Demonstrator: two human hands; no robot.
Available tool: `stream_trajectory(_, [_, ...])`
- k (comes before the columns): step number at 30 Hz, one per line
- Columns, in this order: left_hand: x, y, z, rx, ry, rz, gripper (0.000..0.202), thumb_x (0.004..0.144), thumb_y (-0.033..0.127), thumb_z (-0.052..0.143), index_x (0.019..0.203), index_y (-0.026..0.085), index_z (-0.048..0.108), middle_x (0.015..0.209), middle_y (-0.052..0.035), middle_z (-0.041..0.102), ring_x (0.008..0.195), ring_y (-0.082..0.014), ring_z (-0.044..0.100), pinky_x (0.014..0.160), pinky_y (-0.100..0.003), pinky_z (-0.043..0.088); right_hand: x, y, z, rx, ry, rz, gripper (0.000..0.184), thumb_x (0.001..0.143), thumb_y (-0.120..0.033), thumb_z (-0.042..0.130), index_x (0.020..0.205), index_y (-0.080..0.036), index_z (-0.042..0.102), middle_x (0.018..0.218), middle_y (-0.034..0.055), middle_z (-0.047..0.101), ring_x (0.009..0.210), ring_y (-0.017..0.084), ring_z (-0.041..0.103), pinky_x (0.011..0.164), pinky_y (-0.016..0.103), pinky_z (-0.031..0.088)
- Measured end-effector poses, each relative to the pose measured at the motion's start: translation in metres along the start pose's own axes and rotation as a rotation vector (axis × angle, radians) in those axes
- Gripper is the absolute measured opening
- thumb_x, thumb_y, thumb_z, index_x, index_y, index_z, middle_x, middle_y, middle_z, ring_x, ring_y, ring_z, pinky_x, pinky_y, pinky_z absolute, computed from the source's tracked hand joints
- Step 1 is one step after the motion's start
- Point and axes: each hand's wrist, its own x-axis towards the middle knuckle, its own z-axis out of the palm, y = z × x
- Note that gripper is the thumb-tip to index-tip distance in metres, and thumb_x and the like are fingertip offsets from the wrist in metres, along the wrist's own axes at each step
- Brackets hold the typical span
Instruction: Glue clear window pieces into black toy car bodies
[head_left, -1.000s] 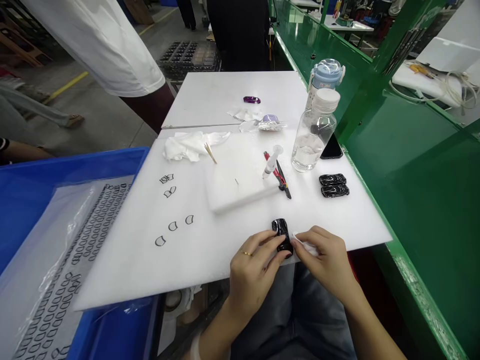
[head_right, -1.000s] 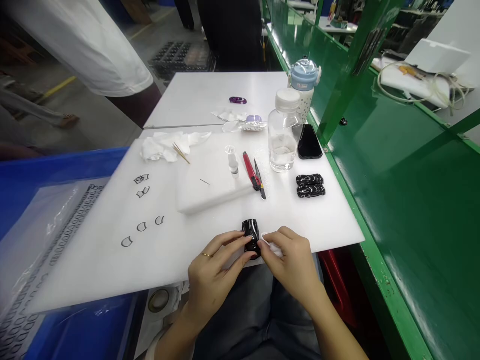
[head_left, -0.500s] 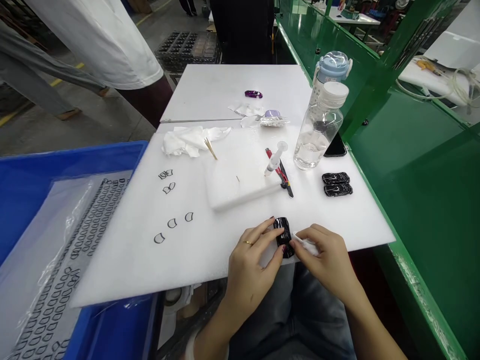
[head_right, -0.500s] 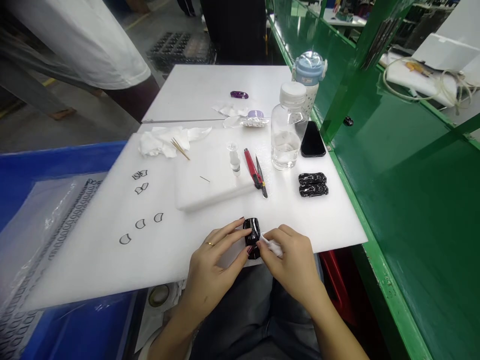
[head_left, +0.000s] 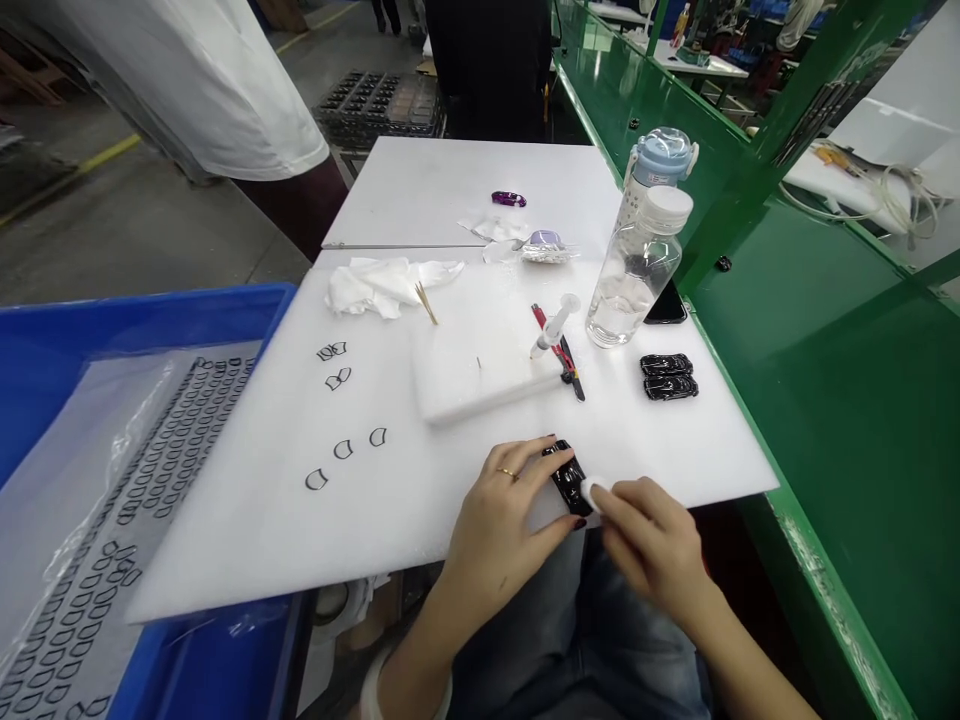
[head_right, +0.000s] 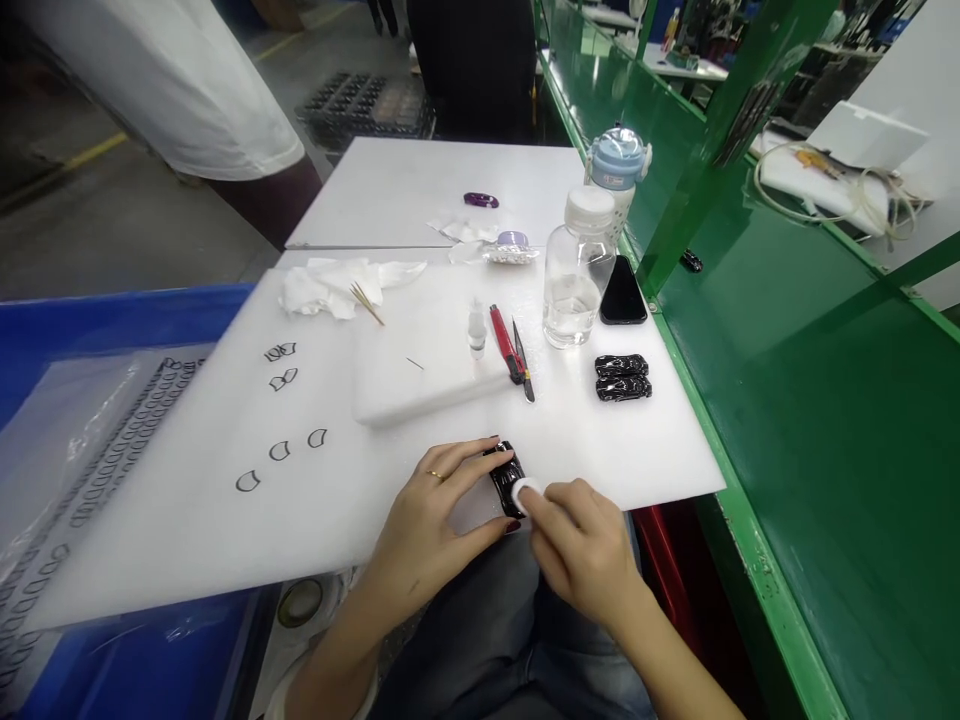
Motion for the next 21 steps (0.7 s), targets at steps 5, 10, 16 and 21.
stream_trajectory(5, [0.0, 0.0, 0.006, 0.039, 0.05, 0.012, 0.051, 0.069, 0.018, 0.077, 0.119, 0.024, 0.063, 0.122, -0.0066, 0.064, 0.111, -0.0284, 0.056, 0.093, -0.047, 0.053, 0.004, -0.009, 0.005, -0.134, -0.053, -0.025, 0.032, 0.088, -0.008, 0.05, 0.115, -0.016, 0.064, 0.086, 0.0082, 0.061, 0.067, 0.017, 0.053, 0.057, 0.028, 0.047])
stream_trajectory(10, [-0.003, -0.001, 0.007, 0.061, 0.091, 0.027, 0.047, 0.072, 0.021, 0.076, 0.118, 0.025, 0.064, 0.118, -0.007, 0.064, 0.108, -0.0279, 0.058, 0.089, -0.045, 0.056, 0.017, 0.018, -0.017, -0.126, -0.046, 0.129, 0.027, 0.09, -0.011, 0.049, 0.112, -0.018, 0.063, 0.091, 0.0076, 0.063, 0.078, 0.017, 0.061, 0.066, 0.028, 0.051])
stream_trajectory(16, [-0.008, -0.001, 0.01, 0.129, 0.088, 0.039, 0.047, 0.077, 0.023, 0.072, 0.123, 0.024, 0.06, 0.123, -0.0062, 0.062, 0.112, -0.0261, 0.057, 0.088, -0.041, 0.056, 0.034, 0.041, -0.039, -0.476, 0.075, 0.193, 0.03, 0.09, -0.025, 0.054, 0.119, -0.017, 0.059, 0.111, 0.0121, 0.065, 0.101, 0.029, 0.058, 0.085, 0.044, 0.047])
stream_trajectory(21, [-0.011, -0.008, 0.012, 0.266, 0.083, 0.148, 0.087, 0.068, 0.046, 0.08, 0.14, 0.019, 0.04, 0.13, -0.0116, 0.059, 0.116, -0.0294, 0.056, 0.093, -0.043, 0.052, 0.029, 0.0, -0.008, -0.183, -0.089, 0.187, 0.031, 0.088, -0.024, 0.059, 0.118, -0.019, 0.055, 0.1, 0.0079, 0.067, 0.091, 0.025, 0.06, 0.078, 0.039, 0.048])
